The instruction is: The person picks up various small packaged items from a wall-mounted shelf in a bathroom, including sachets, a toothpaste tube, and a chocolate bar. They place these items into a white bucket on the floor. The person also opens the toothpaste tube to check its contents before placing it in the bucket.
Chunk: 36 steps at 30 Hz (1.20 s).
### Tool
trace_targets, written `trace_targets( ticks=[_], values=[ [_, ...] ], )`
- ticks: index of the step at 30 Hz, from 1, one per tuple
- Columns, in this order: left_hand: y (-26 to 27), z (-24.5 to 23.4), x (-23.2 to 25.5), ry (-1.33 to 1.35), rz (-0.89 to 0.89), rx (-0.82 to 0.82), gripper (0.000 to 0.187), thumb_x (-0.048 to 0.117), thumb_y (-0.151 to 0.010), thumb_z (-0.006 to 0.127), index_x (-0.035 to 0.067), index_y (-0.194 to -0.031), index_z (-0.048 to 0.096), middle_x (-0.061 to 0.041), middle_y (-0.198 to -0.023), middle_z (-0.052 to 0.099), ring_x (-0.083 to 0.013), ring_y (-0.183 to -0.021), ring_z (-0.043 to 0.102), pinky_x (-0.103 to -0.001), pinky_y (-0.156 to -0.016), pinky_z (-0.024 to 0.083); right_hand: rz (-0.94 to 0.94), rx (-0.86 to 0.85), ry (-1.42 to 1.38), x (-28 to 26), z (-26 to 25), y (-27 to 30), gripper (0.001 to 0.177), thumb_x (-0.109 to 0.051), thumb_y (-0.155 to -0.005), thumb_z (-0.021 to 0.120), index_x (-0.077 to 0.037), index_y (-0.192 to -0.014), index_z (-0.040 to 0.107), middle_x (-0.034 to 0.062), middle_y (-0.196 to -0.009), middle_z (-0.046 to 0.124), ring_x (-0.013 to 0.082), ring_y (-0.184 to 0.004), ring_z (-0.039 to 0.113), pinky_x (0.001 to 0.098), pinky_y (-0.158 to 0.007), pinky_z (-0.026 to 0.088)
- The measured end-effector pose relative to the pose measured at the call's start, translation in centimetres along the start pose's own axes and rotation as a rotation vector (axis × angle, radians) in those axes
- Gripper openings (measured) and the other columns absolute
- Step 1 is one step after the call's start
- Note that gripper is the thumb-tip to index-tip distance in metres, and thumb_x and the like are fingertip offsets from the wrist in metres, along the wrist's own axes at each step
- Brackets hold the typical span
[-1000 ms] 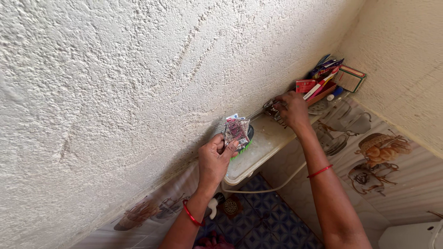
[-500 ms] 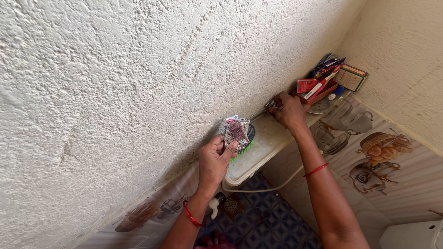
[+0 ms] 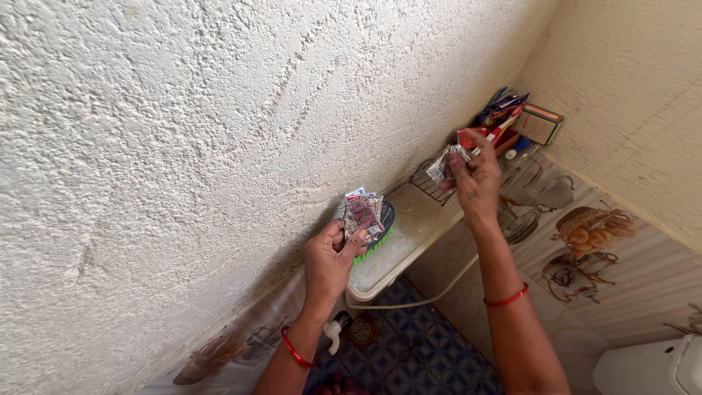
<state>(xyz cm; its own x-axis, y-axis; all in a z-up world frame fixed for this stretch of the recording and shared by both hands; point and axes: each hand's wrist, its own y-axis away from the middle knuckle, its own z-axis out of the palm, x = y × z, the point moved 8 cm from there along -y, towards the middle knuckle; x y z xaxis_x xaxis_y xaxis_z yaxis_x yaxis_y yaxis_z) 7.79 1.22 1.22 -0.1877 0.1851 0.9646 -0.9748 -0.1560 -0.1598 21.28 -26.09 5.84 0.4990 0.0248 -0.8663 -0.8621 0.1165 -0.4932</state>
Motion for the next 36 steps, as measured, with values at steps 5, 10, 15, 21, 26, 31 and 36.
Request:
trace_targets(
  ticks=[5,10,15,21,26,31,36],
  values=[
    [-0.1,0.1,0.0,-0.005,-0.009,0.001,0.021,0.010,-0.094,0.072,-0.003,-0.109,0.073,-0.007,-0.094,0.080,-0.0065,-0.078,0.071,-0.026,-0.070,0.062,0.063,-0.011,-0.076,-0.7,-1.1,2.4,0.032,-0.015,-0.105,0.069,0.002,-0.132,0.068,0.0036,-0.102,0.068,0.0065,-0.074,0.059,0.0245,-0.060,0.052],
    [0.0,0.3,0.7,-0.082,-0.004,-0.007,0.020,0.013,-0.094,0.072,-0.001,-0.108,0.074,-0.006,-0.091,0.081,-0.0065,-0.076,0.072,-0.026,-0.070,0.063,-0.004,-0.037,0.065,-3.2,-1.4,3.8,0.039,-0.006,-0.093,0.078,0.005,-0.128,0.064,0.0032,-0.095,0.068,0.0063,-0.076,0.059,0.0234,-0.065,0.051],
    [0.2,0.6,0.9,-0.049,0.009,-0.023,0.020,0.013,-0.094,0.072,-0.001,-0.108,0.074,-0.006,-0.092,0.080,-0.0058,-0.077,0.071,-0.026,-0.071,0.063,-0.076,0.057,0.383,-4.6,-2.5,2.3,0.041,-0.001,-0.097,0.065,-0.006,-0.137,0.055,0.0048,-0.092,0.069,0.0078,-0.078,0.065,0.0230,-0.063,0.055],
    [0.4,0.4,0.8,-0.039,-0.009,-0.046,0.020,0.012,-0.094,0.071,0.000,-0.110,0.074,-0.005,-0.094,0.080,-0.0050,-0.078,0.072,-0.026,-0.072,0.062,-0.284,-0.089,0.613,-2.8,0.0,-1.1,0.021,0.011,-0.095,0.064,-0.002,-0.111,0.066,0.0116,-0.098,0.073,0.0144,-0.087,0.072,0.0293,-0.073,0.056],
    [0.5,-0.3,0.6,-0.031,-0.028,-0.028,0.020,0.011,-0.094,0.071,-0.001,-0.110,0.074,-0.005,-0.093,0.080,-0.0053,-0.077,0.070,-0.026,-0.071,0.061,-0.364,-0.189,0.751,0.8,1.3,-3.3,0.019,0.015,-0.086,0.069,0.000,-0.098,0.071,0.0120,-0.088,0.070,0.0198,-0.084,0.066,0.0316,-0.074,0.052],
    [0.5,-0.8,0.1,-0.022,-0.045,-0.026,0.019,0.011,-0.095,0.071,-0.002,-0.107,0.073,-0.005,-0.093,0.080,-0.0049,-0.078,0.070,-0.026,-0.072,0.063,-0.122,-0.267,0.528,6.9,0.9,-4.8,0.017,0.013,-0.093,0.065,-0.001,-0.101,0.070,0.0041,-0.089,0.072,0.0112,-0.085,0.068,0.0264,-0.076,0.055],
    [0.2,-0.9,0.1,-0.003,-0.043,-0.028,0.020,0.011,-0.094,0.070,-0.003,-0.109,0.073,-0.005,-0.093,0.079,-0.0051,-0.078,0.070,-0.026,-0.072,0.062,-0.117,-0.283,0.475,6.8,1.5,-4.3,0.028,0.016,-0.089,0.059,-0.001,-0.110,0.069,0.0069,-0.095,0.073,0.0118,-0.089,0.069,0.0260,-0.078,0.055]
  ],
)
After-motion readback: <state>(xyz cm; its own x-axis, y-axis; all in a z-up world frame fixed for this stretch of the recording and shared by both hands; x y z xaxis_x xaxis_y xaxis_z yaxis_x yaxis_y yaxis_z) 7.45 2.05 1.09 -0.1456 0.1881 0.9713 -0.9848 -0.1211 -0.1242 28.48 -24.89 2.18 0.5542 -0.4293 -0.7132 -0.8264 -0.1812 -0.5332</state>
